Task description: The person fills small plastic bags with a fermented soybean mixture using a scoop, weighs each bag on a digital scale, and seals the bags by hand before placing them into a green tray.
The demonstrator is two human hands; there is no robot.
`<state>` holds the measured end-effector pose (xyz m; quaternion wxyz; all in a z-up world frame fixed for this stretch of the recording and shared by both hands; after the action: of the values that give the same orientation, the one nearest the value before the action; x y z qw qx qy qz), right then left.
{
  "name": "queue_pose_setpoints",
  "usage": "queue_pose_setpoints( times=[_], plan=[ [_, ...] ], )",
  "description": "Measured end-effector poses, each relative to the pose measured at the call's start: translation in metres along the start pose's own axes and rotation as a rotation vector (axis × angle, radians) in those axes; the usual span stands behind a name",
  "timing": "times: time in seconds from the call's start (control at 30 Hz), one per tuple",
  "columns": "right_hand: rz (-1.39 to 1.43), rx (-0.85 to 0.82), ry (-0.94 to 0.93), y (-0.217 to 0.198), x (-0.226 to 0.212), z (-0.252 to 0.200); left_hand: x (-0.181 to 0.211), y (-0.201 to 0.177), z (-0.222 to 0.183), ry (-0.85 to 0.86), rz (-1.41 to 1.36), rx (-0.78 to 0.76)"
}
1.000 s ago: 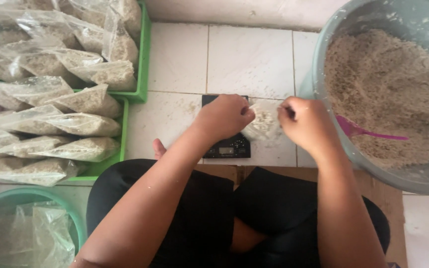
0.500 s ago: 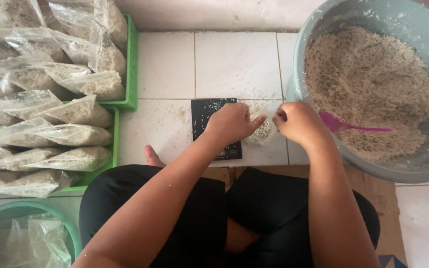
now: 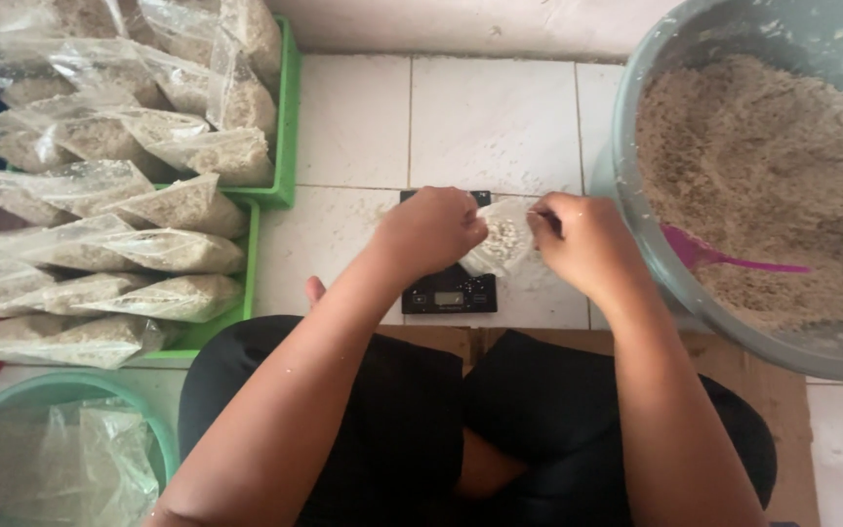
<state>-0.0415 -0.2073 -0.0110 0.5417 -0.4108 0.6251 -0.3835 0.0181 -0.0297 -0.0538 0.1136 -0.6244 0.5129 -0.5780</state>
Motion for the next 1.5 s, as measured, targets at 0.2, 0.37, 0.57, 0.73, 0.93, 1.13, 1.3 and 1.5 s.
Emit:
queue_pose_setpoints(
  times=[0.2, 0.37, 0.57, 0.73, 0.93, 1.13, 1.3, 1.5],
  plan=[
    [-0.022, 0.009, -0.089, 0.031, -0.018, 0.007, -0.024, -0.011, -0.002, -0.056, 0.124, -0.085],
    [0.113, 0.003, -0.078, 0.025, -0.031, 0.002, -0.022, -0.019, -0.006, -0.139, 0.184, -0.104],
    [0.151, 0.011, -0.118, 0.025, -0.025, 0.002, -0.015, -0.026, -0.014, -0.161, 0.185, -0.181],
    [0.13, -0.019, -0.095, 0.02, -0.027, 0.0, -0.007, -0.034, -0.02, -0.177, 0.172, -0.202],
    [0.108, -0.05, -0.066, 0.019, -0.024, 0.001, -0.001, -0.037, -0.026, -0.168, 0.168, -0.211],
    [0.103, -0.066, -0.039, 0.018, -0.027, 0.0, 0.002, -0.038, -0.028, -0.18, 0.167, -0.223],
    [0.103, -0.088, -0.048, 0.017, -0.028, 0.0, -0.002, -0.034, -0.026, -0.166, 0.163, -0.21],
    [0.091, -0.081, -0.05, 0.017, -0.029, 0.0, -0.004, -0.032, -0.024, -0.162, 0.173, -0.203]
  ],
)
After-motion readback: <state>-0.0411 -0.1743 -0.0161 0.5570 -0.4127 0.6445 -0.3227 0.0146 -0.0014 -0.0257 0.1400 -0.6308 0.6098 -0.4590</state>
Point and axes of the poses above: each hand's wrist, its own z-axis towards the middle knuckle, its own y-axis out of the palm, x = y × z, the point moved 1 cm from there along z, towards the middle knuckle, and after that the axes turned 2 degrees about -z, right-handed, at the moved point
